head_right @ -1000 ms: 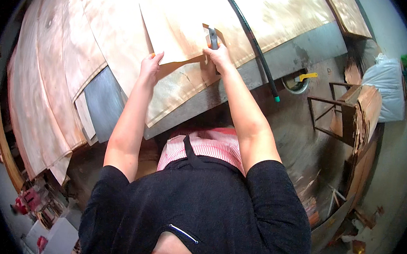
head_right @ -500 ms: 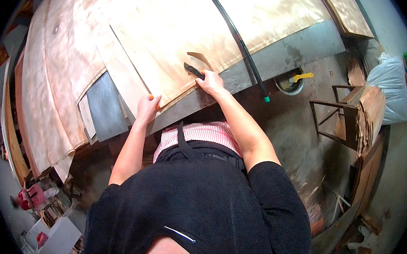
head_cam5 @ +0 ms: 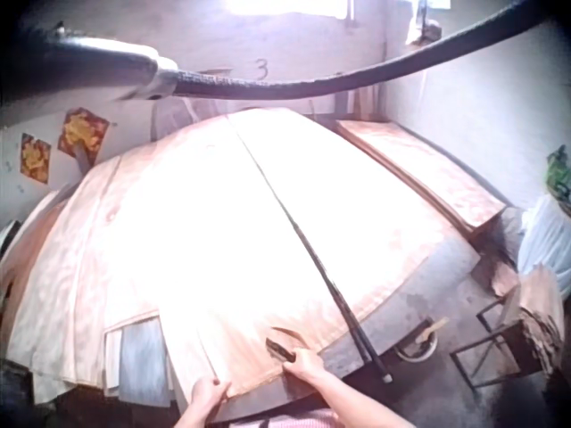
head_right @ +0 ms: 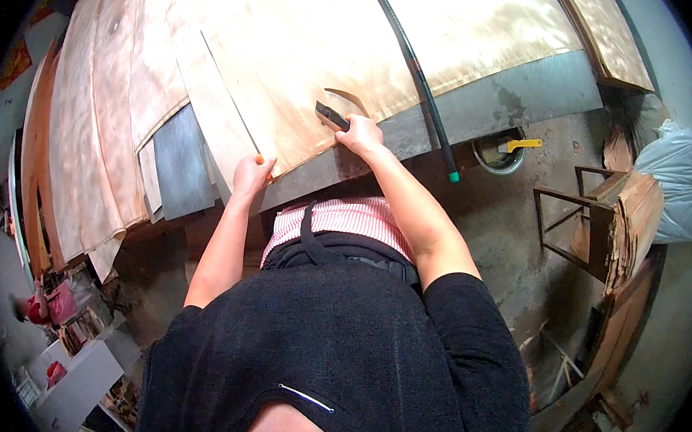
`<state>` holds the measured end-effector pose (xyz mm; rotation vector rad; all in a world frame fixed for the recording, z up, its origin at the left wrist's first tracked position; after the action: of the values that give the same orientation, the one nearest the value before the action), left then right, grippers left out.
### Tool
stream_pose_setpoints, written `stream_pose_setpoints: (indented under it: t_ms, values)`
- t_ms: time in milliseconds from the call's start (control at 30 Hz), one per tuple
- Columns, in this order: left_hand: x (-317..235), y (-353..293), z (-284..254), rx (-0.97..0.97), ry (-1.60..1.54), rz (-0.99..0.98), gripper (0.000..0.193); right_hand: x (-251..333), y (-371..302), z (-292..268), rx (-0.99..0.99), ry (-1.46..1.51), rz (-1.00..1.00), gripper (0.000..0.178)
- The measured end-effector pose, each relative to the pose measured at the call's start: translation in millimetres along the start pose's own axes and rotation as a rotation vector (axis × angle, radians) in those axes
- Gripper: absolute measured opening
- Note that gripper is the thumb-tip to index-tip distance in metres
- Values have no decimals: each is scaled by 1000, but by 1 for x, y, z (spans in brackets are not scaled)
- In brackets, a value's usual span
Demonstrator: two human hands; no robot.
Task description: The person uses a utility knife to cut thin sheets of wood veneer on a curved metal surface. They align the veneer, cut along straight and curved lines, and remove the cut pieces.
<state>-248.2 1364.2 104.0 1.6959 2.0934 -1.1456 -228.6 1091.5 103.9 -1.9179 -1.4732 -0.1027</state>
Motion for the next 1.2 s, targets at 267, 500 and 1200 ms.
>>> stream_pose_setpoints:
  t_ms: [267,500,1200]
  values:
    - [1,-1,2,31,93,-18,39,-7,-1,6,-72,64,-25,34]
    - [-7,-3,-2,-13,113,73,39,-7,0,9,-114,54,-33,34]
    - [-48,93,22,-289,358,548,57,32,-57,9,-524,142,-148,19]
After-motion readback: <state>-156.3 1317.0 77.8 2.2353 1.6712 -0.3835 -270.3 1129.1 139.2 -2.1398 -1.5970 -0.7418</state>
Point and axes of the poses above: each hand's wrist, its own y-axis towards the middle knuckle, its own z-axis out of the palm, x = y × z, the point moved 5 cm from there along y, towards the middle knuckle, and after that the axes turned 7 degrees about -y, right-handed, at the moved point
